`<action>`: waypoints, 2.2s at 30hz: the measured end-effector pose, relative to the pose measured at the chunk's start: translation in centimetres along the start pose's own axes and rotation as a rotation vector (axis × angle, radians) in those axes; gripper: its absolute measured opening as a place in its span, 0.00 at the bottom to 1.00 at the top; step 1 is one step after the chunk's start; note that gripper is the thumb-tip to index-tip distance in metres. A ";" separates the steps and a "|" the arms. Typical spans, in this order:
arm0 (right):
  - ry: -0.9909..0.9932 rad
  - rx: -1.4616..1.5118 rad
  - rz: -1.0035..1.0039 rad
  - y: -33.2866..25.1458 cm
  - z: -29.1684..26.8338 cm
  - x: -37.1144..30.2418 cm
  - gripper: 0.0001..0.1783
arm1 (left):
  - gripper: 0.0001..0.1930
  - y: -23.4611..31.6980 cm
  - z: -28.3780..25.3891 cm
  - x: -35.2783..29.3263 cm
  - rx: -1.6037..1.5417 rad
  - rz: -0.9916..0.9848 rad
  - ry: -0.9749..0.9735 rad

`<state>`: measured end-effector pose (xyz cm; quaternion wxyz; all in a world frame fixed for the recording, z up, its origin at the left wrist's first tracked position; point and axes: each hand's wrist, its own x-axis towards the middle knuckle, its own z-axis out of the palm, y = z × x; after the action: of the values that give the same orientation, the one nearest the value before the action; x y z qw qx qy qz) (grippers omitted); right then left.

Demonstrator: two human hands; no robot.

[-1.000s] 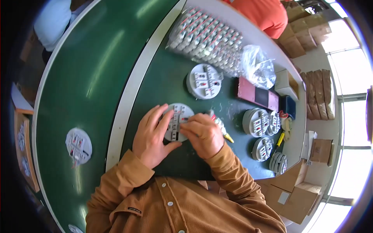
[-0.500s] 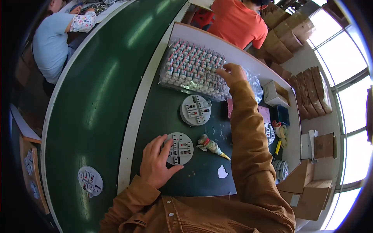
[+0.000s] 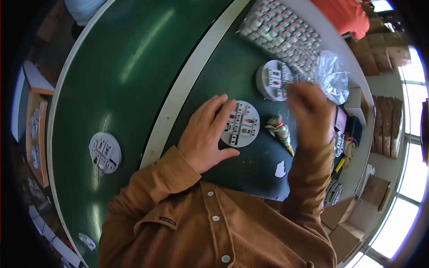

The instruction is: The person assembles small electronic components, including PCB components, LED lights, and plastic housings, onto circular bases by hand at a factory workstation.

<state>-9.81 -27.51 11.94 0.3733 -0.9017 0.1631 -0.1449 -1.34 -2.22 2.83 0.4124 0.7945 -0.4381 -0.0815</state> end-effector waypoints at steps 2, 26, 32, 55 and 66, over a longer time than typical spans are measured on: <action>-0.204 0.060 -0.026 -2.0 3.0 -3.9 0.18 | 0.55 -0.3 -0.6 0.5 -0.057 0.005 0.027; -0.369 -0.130 -0.321 -4.4 6.8 -2.4 0.17 | 0.51 -0.7 -0.6 0.0 -0.081 -0.016 0.121; 0.150 -0.434 -0.087 0.2 4.1 -8.8 0.28 | 0.37 -1.4 -1.1 0.3 -0.163 -0.023 0.125; -0.663 -0.943 -0.488 -11.0 5.1 0.2 0.14 | 0.33 -3.1 -1.3 -0.2 -0.246 -0.009 0.132; -0.443 -1.006 -0.497 -6.3 3.4 -2.9 0.15 | 0.47 -2.5 0.4 0.1 0.003 0.129 0.127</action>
<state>-9.98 -20.00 13.77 -0.1190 -0.9875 -0.0856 0.0585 0.11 -1.80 0.78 0.4427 0.7689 -0.4614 -0.0037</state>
